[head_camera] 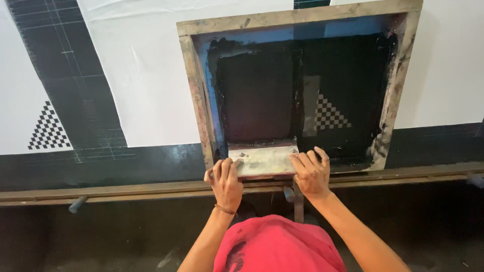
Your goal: The person uses a squeegee to pull black ink across a screen printing frame, transferring a checkered triangle design onto a white t-shirt. The person repeatedly repositions the screen and pulls the squeegee to apply the ink.
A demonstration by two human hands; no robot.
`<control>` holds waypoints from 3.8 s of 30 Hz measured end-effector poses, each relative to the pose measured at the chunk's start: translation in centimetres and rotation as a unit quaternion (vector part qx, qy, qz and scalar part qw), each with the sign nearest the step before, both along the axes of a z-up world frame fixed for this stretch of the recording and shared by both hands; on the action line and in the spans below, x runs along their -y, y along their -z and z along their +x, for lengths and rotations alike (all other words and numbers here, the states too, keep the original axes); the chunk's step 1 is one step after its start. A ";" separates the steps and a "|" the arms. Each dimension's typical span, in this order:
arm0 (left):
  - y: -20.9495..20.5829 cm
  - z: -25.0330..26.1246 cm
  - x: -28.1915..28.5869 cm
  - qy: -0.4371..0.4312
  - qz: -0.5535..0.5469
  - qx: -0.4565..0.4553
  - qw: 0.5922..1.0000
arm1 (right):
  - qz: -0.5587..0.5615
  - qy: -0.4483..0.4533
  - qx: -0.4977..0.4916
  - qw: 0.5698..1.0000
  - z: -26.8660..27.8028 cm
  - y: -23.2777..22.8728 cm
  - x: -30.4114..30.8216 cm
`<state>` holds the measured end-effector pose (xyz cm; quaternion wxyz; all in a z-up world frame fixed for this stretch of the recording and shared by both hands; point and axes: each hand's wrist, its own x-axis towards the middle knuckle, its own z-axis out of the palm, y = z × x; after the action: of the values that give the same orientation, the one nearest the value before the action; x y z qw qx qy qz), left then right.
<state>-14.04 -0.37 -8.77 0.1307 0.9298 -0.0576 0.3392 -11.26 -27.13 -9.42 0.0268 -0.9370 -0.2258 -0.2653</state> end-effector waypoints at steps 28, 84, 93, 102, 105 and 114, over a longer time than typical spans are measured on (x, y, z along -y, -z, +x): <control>2.3 -4.2 -1.0 0.068 -0.055 -0.144 0.986 | -0.019 -0.029 -0.062 0.997 -6.0 0.0 0.7; -2.6 2.5 1.2 -0.163 -0.505 -0.093 0.842 | 0.796 0.131 -0.137 0.574 2.6 -4.9 17.8; 0.2 3.2 1.6 -0.151 -0.497 -0.049 0.853 | 0.824 0.111 -0.066 0.552 4.2 2.3 20.7; 1.3 4.3 -0.1 -0.119 -0.520 -0.058 0.844 | 0.818 0.166 -0.098 0.542 2.9 -2.2 17.3; 2.8 4.7 -0.7 -0.114 -0.510 -0.058 0.851 | 0.752 0.106 -0.082 0.645 3.0 1.3 19.3; 1.6 4.5 -0.3 -0.110 -0.518 -0.053 0.847 | 0.783 0.165 -0.070 0.595 3.0 -2.3 17.1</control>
<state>-9.59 -0.09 -10.38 0.5579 0.7438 0.2362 0.2824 -8.22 -44.24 -7.08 0.7218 -0.5928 0.2297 -0.2735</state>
